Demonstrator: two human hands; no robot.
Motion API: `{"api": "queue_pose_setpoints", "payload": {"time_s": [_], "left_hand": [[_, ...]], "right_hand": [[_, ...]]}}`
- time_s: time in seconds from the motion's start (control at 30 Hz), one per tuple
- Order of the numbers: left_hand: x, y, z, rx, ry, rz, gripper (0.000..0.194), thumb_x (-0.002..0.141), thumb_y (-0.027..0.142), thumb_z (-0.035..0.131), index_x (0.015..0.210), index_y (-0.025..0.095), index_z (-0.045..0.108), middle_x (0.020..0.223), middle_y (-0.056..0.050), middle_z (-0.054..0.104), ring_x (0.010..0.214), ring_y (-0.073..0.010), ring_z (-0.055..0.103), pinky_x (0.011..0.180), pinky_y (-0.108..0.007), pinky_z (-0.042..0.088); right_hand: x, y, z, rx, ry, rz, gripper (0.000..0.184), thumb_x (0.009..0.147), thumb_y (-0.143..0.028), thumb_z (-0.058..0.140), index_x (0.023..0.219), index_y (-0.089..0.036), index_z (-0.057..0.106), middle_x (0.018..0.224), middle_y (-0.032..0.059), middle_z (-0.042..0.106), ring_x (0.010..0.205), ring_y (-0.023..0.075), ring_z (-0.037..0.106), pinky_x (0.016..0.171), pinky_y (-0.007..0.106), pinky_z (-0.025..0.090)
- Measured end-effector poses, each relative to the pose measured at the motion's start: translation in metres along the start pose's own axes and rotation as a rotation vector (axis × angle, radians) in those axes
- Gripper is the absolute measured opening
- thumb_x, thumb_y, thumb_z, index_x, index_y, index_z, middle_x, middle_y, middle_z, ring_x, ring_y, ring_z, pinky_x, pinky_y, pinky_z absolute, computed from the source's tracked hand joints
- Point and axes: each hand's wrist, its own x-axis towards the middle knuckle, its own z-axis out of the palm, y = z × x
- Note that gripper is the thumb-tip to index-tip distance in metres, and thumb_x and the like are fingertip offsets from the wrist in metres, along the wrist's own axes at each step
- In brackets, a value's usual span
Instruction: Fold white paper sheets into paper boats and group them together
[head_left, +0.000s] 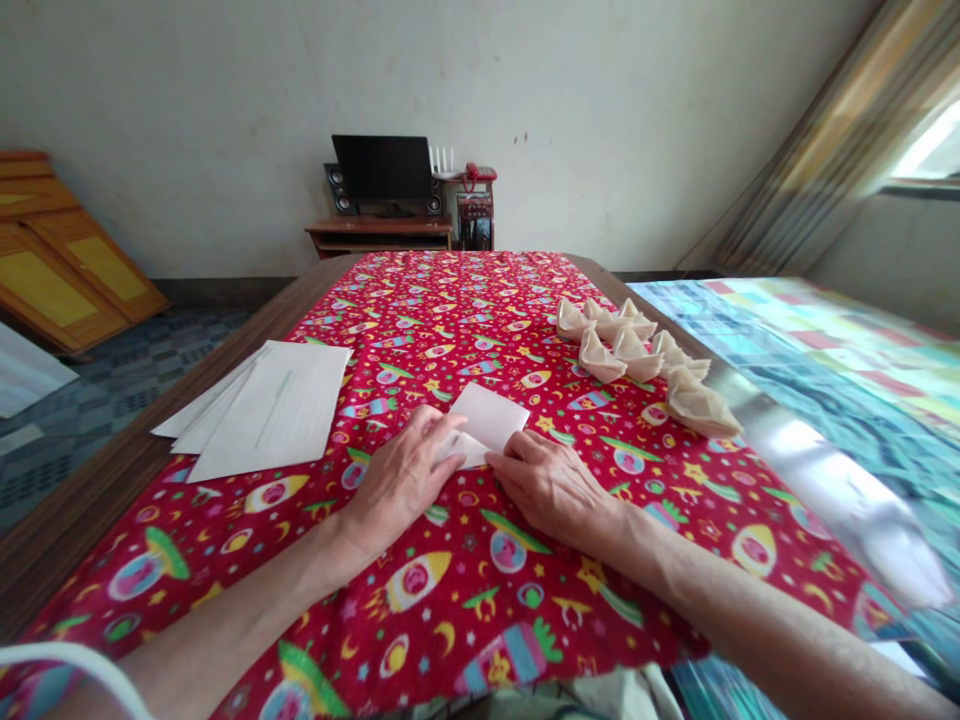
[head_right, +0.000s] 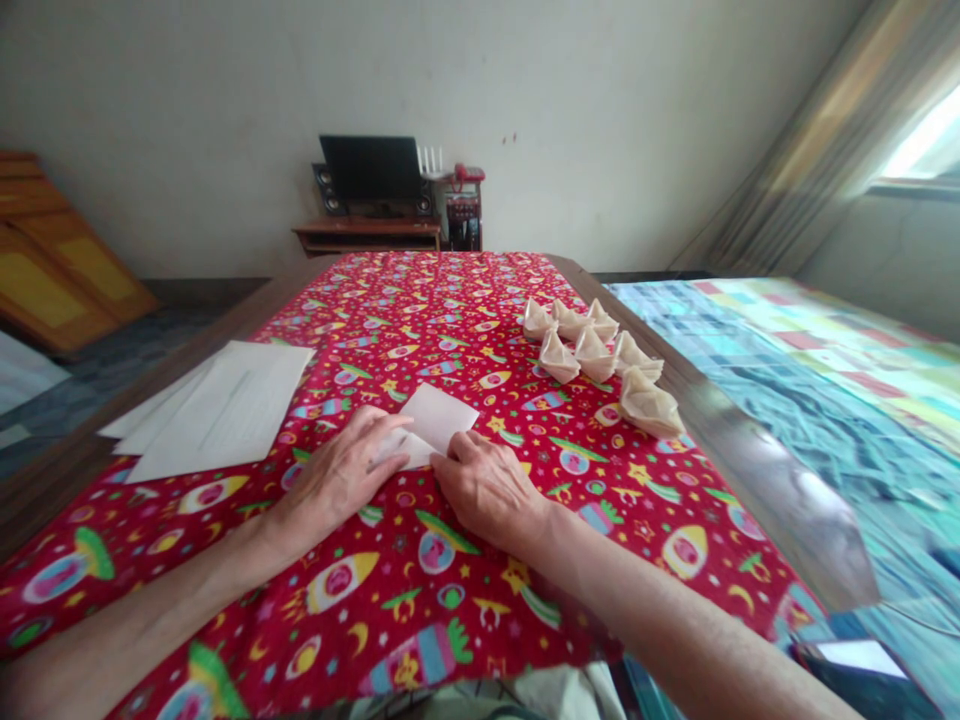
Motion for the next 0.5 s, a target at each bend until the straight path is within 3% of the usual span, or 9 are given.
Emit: {"api": "queue_pose_setpoints", "payload": {"time_s": [0.1, 0.27, 0.5], "left_hand": [[-0.002, 0.002, -0.003, 0.036, -0.019, 0.101, 0.035, 0.091, 0.023, 0.050, 0.125, 0.030, 0.049, 0.108, -0.002, 0.050, 0.088, -0.0145, 0.057, 0.068, -0.023, 0.049], [-0.001, 0.004, -0.007, 0.129, -0.088, 0.316, 0.026, 0.094, 0.022, 0.045, 0.114, 0.029, 0.059, 0.109, -0.002, 0.054, 0.101, -0.0187, 0.050, 0.090, -0.034, 0.045], [-0.006, 0.005, -0.016, 0.281, -0.165, 0.303, 0.043, 0.086, 0.004, 0.041, 0.123, 0.021, 0.053, 0.120, -0.005, 0.054, 0.107, -0.0229, 0.046, 0.093, -0.038, 0.043]], "right_hand": [[0.000, -0.001, -0.003, 0.019, -0.022, 0.009, 0.019, 0.093, -0.020, 0.043, 0.091, -0.018, 0.062, 0.082, 0.0034, 0.054, 0.067, 0.0120, 0.044, 0.057, 0.025, 0.026], [0.000, 0.000, -0.002, 0.038, -0.023, 0.004, 0.017, 0.092, -0.019, 0.045, 0.093, -0.018, 0.062, 0.082, 0.0034, 0.054, 0.068, 0.0121, 0.044, 0.057, 0.025, 0.027], [-0.003, 0.003, 0.001, 0.029, 0.016, -0.015, 0.019, 0.092, -0.019, 0.043, 0.086, -0.018, 0.061, 0.079, 0.0026, 0.052, 0.068, 0.0123, 0.045, 0.057, 0.025, 0.029]]}}
